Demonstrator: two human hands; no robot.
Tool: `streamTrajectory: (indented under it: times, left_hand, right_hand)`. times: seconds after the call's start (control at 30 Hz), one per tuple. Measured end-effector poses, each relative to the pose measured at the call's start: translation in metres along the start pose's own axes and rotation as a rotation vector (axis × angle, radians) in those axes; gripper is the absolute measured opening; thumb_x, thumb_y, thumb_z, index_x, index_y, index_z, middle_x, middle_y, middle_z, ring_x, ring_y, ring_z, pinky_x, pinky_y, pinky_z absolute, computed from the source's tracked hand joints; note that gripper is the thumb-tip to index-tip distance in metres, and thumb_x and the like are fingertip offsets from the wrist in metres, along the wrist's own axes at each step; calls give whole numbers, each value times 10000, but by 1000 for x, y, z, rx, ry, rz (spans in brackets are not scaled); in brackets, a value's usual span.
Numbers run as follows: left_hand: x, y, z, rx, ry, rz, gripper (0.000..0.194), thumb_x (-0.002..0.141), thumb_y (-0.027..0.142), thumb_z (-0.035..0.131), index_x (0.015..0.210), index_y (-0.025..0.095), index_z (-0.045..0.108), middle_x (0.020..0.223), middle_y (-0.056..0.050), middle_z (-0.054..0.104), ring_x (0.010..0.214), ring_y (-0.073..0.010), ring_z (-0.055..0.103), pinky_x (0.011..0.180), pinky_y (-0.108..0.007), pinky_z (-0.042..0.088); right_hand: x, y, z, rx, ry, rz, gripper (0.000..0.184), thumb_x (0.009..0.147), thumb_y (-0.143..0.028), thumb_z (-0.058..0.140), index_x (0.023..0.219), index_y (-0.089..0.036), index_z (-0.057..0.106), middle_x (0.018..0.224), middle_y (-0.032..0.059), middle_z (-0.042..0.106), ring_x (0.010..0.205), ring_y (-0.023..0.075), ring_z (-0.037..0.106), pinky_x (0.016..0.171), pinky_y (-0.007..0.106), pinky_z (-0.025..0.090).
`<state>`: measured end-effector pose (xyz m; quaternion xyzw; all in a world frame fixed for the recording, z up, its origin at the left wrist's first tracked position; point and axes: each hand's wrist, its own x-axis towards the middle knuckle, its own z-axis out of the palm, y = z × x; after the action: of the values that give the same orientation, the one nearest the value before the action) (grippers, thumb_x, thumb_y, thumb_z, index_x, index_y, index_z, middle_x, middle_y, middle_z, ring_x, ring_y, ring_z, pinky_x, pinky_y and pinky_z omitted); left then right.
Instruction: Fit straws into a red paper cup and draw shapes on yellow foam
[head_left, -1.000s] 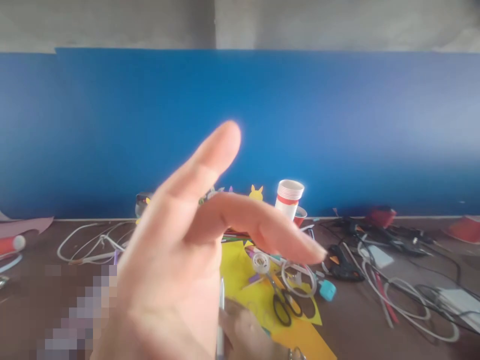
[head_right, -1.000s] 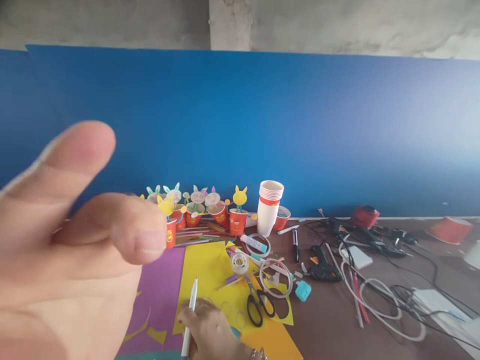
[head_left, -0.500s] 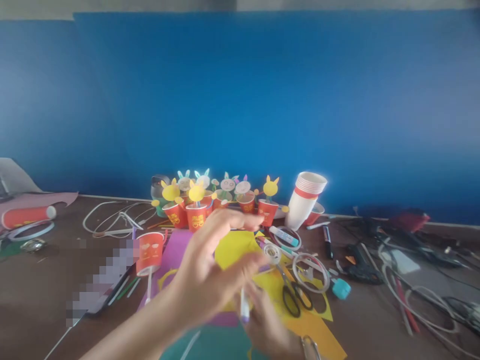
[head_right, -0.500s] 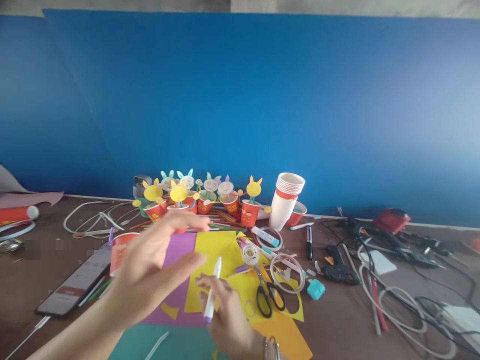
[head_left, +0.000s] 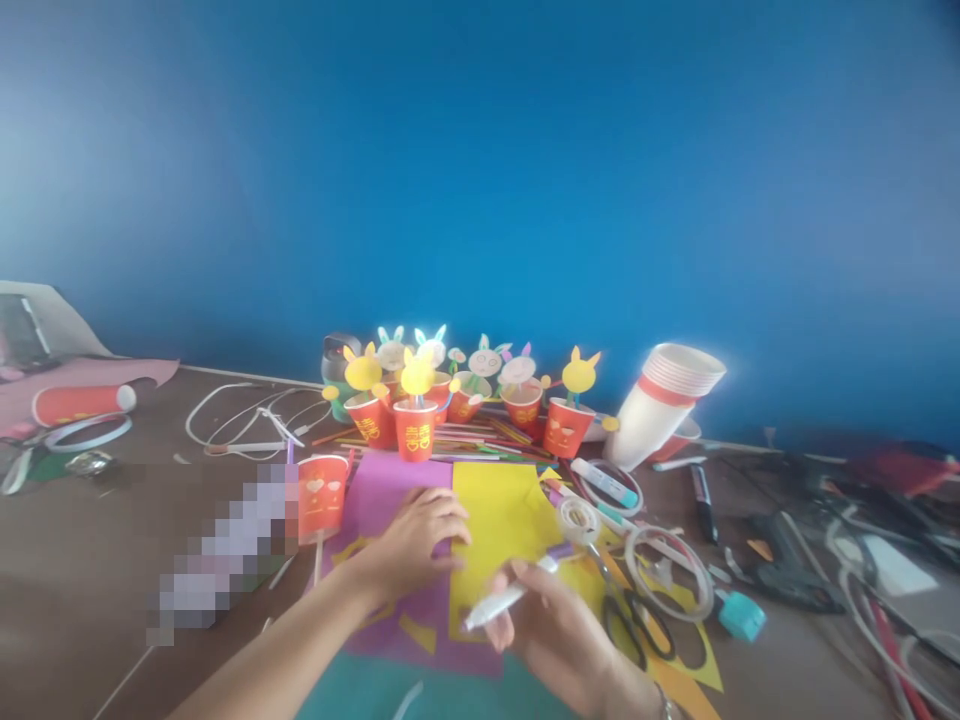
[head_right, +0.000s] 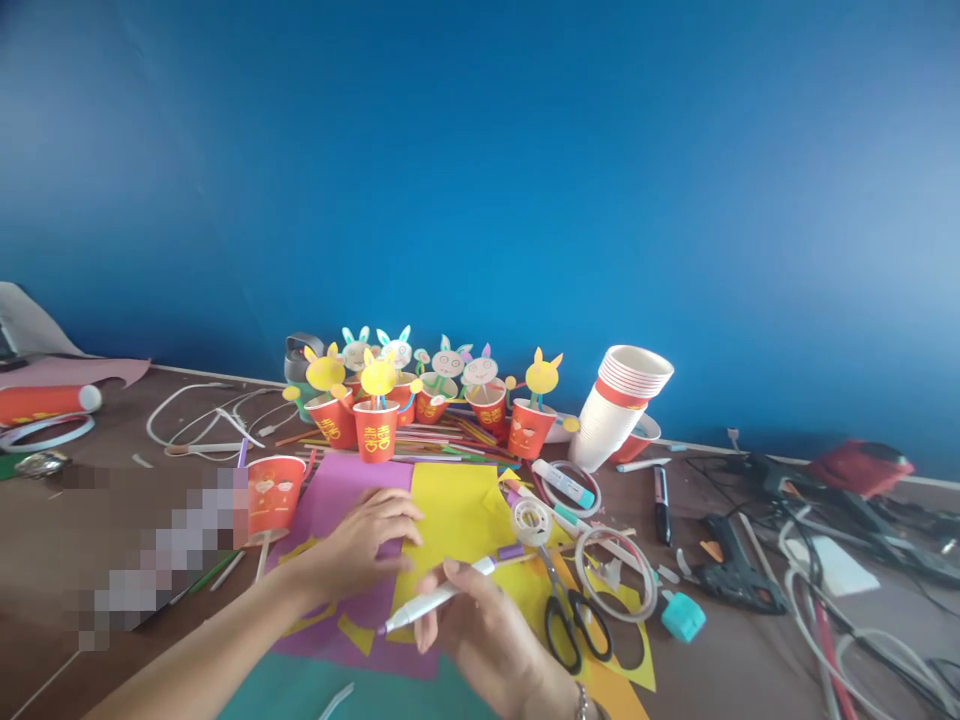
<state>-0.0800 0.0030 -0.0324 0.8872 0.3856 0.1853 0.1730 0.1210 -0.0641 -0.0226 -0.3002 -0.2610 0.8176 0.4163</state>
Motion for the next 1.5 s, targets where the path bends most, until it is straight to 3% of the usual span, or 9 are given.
streamTrajectory:
  times: [0.03, 0.07, 0.17, 0.33, 0.57, 0.73, 1.07, 1.23, 1.5]
  left_hand:
    - [1, 0, 0, 3, 5, 10, 66, 847, 251, 657, 885, 260, 710, 1086, -10, 704, 1134, -245, 543, 1013, -419, 358]
    - [2, -1, 1, -3, 18, 22, 133, 886, 203, 592, 894, 265, 709, 1080, -3, 709, 1129, -231, 549, 1010, -411, 359]
    - [0, -1, 0, -42, 49, 49, 145, 878, 195, 597, 966, 258, 693, 1082, -7, 713, 1132, -222, 555, 1037, -400, 351]
    - [-2, -1, 2, -38, 25, 33, 173, 815, 229, 684, 988, 229, 688, 1131, -40, 705, 1175, -251, 547, 1064, -422, 335]
    - [-2, 1, -3, -58, -18, 26, 243, 816, 346, 707, 1020, 215, 688, 1174, -77, 692, 1182, -280, 560, 1054, -454, 340]
    - [-1, 7, -11, -91, -31, 2, 200, 807, 281, 707, 999, 225, 693, 1166, -58, 692, 1172, -271, 567, 1074, -448, 325]
    - [0, 9, -15, -114, -49, -12, 234, 775, 272, 737, 1000, 228, 693, 1174, -68, 688, 1173, -270, 570, 1116, -465, 283]
    - [0, 9, -15, -116, -64, -26, 221, 783, 266, 736, 997, 229, 695, 1181, -62, 683, 1174, -270, 570, 1113, -466, 288]
    - [0, 8, -13, -124, -60, -20, 236, 777, 279, 751, 1001, 228, 697, 1181, -61, 682, 1167, -266, 571, 1110, -467, 279]
  right_hand:
    - [1, -1, 0, -19, 72, -44, 318, 748, -476, 721, 713, -160, 723, 570, 20, 619, 619, 165, 558, 702, 298, 436]
    - [3, -2, -1, -30, 153, -103, 303, 730, -466, 743, 763, -165, 734, 611, 20, 635, 664, 169, 568, 726, 292, 437]
    - [4, -8, -2, -57, 280, -244, 337, 657, -446, 806, 867, -192, 736, 777, 17, 659, 794, 182, 575, 802, 294, 440]
    - [0, -12, 5, -246, 367, -139, 333, 685, -496, 763, 680, -184, 647, 650, -16, 576, 615, 127, 509, 605, 246, 400]
    - [7, -3, 8, -748, 253, -172, 381, 735, -491, 662, 581, -218, 446, 490, -51, 483, 466, 107, 432, 469, 239, 336]
    - [8, 2, -1, -912, 251, -211, 250, 726, -297, 655, 624, -226, 437, 546, -68, 439, 492, 98, 388, 455, 230, 307]
    - [7, 3, -7, -895, 242, -203, 236, 728, -255, 633, 617, -234, 427, 526, -68, 410, 496, 108, 366, 445, 244, 288]
    - [8, 5, -9, -808, 268, -246, 307, 784, -324, 627, 588, -245, 404, 498, -63, 397, 477, 115, 323, 428, 260, 273]
    - [9, 8, -10, -892, 294, -239, 309, 772, -289, 609, 582, -240, 370, 506, -76, 349, 472, 99, 315, 429, 242, 260]
